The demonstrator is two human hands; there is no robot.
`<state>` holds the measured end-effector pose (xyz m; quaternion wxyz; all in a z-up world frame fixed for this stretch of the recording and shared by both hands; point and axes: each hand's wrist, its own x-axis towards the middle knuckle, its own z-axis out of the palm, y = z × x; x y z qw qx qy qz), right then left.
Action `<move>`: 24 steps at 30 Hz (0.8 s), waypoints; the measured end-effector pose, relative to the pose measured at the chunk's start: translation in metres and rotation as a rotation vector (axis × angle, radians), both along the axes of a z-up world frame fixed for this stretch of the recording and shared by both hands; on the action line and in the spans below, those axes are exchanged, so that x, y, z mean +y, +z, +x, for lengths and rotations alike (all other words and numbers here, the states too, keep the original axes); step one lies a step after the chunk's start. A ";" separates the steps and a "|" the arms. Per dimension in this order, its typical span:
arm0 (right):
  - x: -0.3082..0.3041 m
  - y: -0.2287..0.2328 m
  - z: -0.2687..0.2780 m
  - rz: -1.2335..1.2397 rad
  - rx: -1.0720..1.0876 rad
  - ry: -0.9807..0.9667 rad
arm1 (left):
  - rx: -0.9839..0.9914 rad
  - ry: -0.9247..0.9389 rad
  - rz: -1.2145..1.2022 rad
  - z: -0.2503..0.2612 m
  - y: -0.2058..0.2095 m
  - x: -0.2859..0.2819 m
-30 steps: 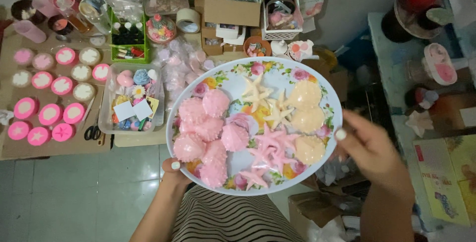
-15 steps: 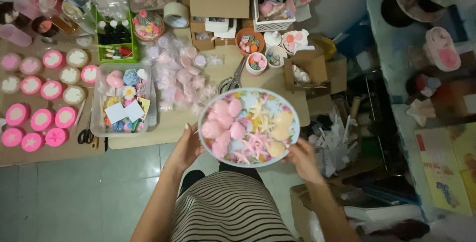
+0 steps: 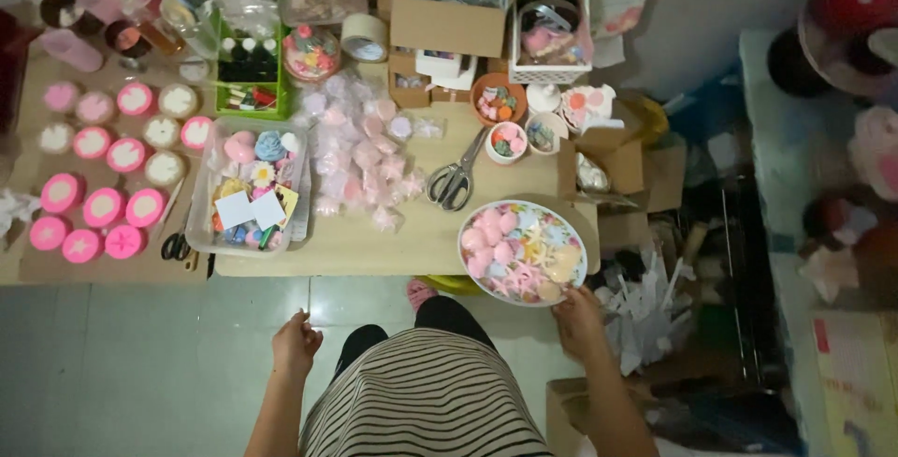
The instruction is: Preparing decorative wax shapes by demolding stars and organizing them on a plate.
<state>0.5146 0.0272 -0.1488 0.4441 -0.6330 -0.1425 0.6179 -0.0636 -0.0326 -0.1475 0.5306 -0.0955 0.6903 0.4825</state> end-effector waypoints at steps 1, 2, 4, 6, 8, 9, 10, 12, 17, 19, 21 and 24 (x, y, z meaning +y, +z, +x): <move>0.003 -0.006 0.007 -0.014 0.012 -0.001 | -0.012 0.049 -0.023 0.002 -0.004 -0.003; 0.006 -0.013 0.014 -0.027 0.023 -0.002 | -0.024 0.098 -0.045 0.004 -0.007 -0.007; 0.019 -0.034 0.030 -0.040 0.022 0.017 | -0.058 0.161 -0.031 0.003 -0.021 -0.015; 0.030 -0.051 0.041 -0.052 0.020 0.034 | -0.092 0.221 -0.016 0.003 -0.033 -0.021; 0.034 -0.061 0.048 -0.110 0.002 0.010 | -0.071 0.280 -0.061 0.003 -0.041 -0.026; 0.039 -0.064 0.051 -0.107 0.001 0.020 | -0.072 0.290 -0.059 0.007 -0.034 -0.025; 0.044 -0.066 0.052 -0.101 0.015 0.040 | -0.046 0.296 -0.069 0.010 -0.026 -0.024; 0.053 -0.087 0.061 -0.092 0.028 0.074 | -0.021 0.316 -0.076 0.015 -0.012 -0.020; 0.061 -0.169 0.107 -0.124 0.089 0.144 | -0.084 0.471 0.026 -0.011 -0.056 -0.036; 0.069 -0.096 0.067 -0.059 0.032 0.182 | -0.076 0.527 0.037 -0.023 -0.067 -0.030; 0.076 -0.062 0.050 0.000 -0.021 0.228 | -0.066 0.594 0.038 -0.035 -0.061 -0.026; 0.090 -0.066 0.059 -0.054 -0.067 0.260 | 0.107 0.517 0.061 -0.061 -0.038 -0.010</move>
